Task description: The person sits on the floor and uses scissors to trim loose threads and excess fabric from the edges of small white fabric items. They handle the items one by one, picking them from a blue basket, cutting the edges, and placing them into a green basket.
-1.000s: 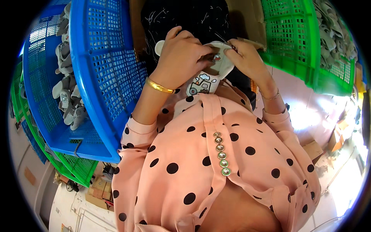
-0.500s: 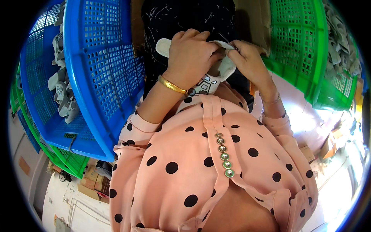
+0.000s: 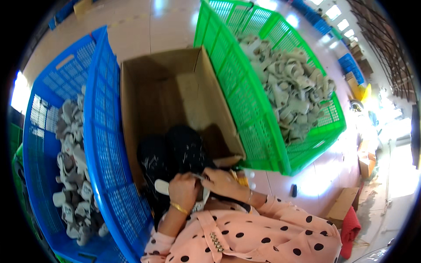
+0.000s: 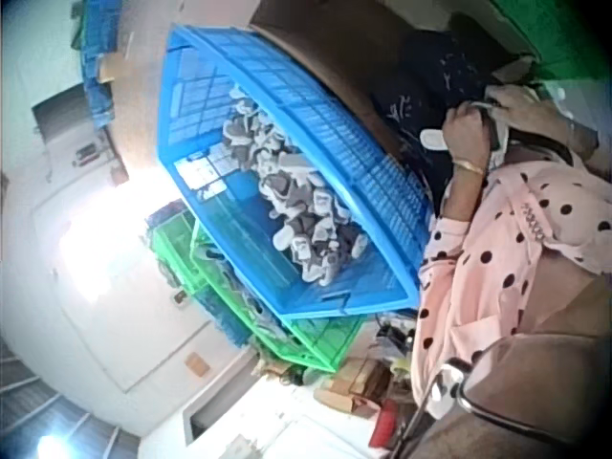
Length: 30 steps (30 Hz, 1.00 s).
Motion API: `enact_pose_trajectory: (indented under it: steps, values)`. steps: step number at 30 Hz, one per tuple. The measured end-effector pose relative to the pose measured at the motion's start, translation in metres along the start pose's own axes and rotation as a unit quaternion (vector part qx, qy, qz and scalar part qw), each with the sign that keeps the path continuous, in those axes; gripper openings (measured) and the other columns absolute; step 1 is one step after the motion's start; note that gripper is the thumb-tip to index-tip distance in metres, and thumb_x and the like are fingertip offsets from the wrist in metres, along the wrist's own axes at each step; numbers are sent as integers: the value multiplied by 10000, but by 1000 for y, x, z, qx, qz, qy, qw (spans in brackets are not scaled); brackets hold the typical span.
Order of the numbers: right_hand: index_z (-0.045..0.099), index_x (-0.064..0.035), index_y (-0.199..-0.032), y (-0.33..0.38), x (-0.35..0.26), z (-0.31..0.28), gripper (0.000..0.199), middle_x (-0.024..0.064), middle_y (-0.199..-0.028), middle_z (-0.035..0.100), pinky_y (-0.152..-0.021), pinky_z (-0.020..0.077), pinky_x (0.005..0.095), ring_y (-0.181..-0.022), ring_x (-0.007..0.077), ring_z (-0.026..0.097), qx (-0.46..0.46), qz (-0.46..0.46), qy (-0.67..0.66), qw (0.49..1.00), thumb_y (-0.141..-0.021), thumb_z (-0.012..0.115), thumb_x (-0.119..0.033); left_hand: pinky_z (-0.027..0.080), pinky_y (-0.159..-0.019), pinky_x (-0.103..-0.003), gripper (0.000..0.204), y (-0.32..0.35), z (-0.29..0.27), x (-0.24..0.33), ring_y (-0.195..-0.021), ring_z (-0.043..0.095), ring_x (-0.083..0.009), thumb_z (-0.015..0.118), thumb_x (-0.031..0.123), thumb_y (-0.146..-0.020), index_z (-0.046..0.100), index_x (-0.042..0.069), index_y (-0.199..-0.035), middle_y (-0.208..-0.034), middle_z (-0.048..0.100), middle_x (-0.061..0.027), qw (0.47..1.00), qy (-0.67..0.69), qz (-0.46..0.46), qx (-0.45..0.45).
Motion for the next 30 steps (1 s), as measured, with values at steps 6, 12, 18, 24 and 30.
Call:
enact_pose_trajectory:
  steps: [6, 12, 18, 24, 30]
  values:
    - [546, -7, -916, 5, -29, -24, 429, 205, -738, 645, -594, 512, 458, -682, 379, 653, 22, -49, 63, 997, -938, 562, -436, 541, -638, -361, 96, 10, -13, -8, -707, 662, -268, 677, 160, -732, 729, 89, -768, -894, 705, -58, 1000, -6, 1, -28]
    - [514, -58, -770, 14, -49, -49, 402, 103, -595, 548, -485, 467, 394, -546, 300, 593, 54, -170, 268, 947, -898, 613, -425, 545, -599, -386, 126, 4, -21, -11, -668, 671, -294, 648, 192, -767, 732, 100, -788, -844, 693, -77, 997, 7, 11, -81]
    - [504, -60, -713, 10, -74, -67, 470, 93, -553, 551, -462, 452, 369, -507, 269, 600, -20, -234, 385, 892, -886, 592, -489, 543, -618, -417, 156, -6, -23, -1, -681, 667, -316, 624, 191, -773, 733, 91, -822, -776, 668, -119, 989, -8, 52, -136]
    - [612, -40, -757, 1, -74, -41, 302, 97, -595, 613, -465, 486, 392, -561, 262, 659, -135, -293, 448, 834, -853, 616, -326, 524, -674, -450, 163, 12, -4, -15, -760, 658, -332, 617, 232, -785, 702, 93, -802, -792, 661, -139, 987, -4, 3, -161]
    - [589, -68, -725, 4, -77, -26, 364, 46, -563, 565, -469, 461, 333, -550, 217, 645, -114, -313, 530, 780, -865, 624, -402, 516, -654, -436, 139, 20, 2, -23, -730, 653, -334, 626, 207, -751, 713, 99, -755, -800, 672, -105, 987, 18, -7, -158]
Point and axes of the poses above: each hand's wrist, its own y-axis away from the middle knuckle, its own z-axis out of the palm, x = y × z, the point moved 6 cm from there along -y, towards the middle knuckle
